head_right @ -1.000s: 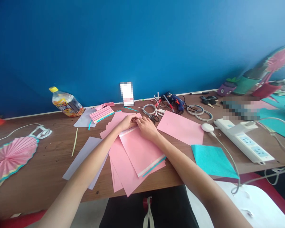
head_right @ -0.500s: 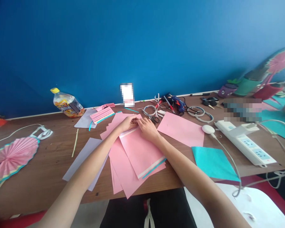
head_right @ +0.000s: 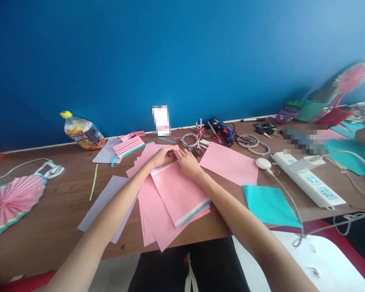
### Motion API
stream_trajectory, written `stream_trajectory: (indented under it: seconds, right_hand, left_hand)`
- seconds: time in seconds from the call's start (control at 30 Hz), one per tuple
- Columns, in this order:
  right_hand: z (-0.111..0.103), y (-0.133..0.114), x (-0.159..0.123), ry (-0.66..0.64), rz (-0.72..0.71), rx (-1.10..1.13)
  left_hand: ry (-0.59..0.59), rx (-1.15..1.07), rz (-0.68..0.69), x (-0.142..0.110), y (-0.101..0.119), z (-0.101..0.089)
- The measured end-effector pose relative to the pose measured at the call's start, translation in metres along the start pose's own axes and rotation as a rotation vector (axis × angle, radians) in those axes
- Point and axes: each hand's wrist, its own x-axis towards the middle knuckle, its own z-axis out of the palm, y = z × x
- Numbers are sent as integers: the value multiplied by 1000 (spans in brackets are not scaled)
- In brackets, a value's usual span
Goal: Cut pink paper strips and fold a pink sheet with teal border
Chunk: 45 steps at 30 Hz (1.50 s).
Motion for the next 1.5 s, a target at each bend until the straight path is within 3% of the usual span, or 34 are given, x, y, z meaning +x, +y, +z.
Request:
stream_trajectory:
  seconds: [1.5]
  right_hand:
    - [-1,8,2,-14,-23,49]
  left_hand:
    - [-16,-9,4,1,-4,0]
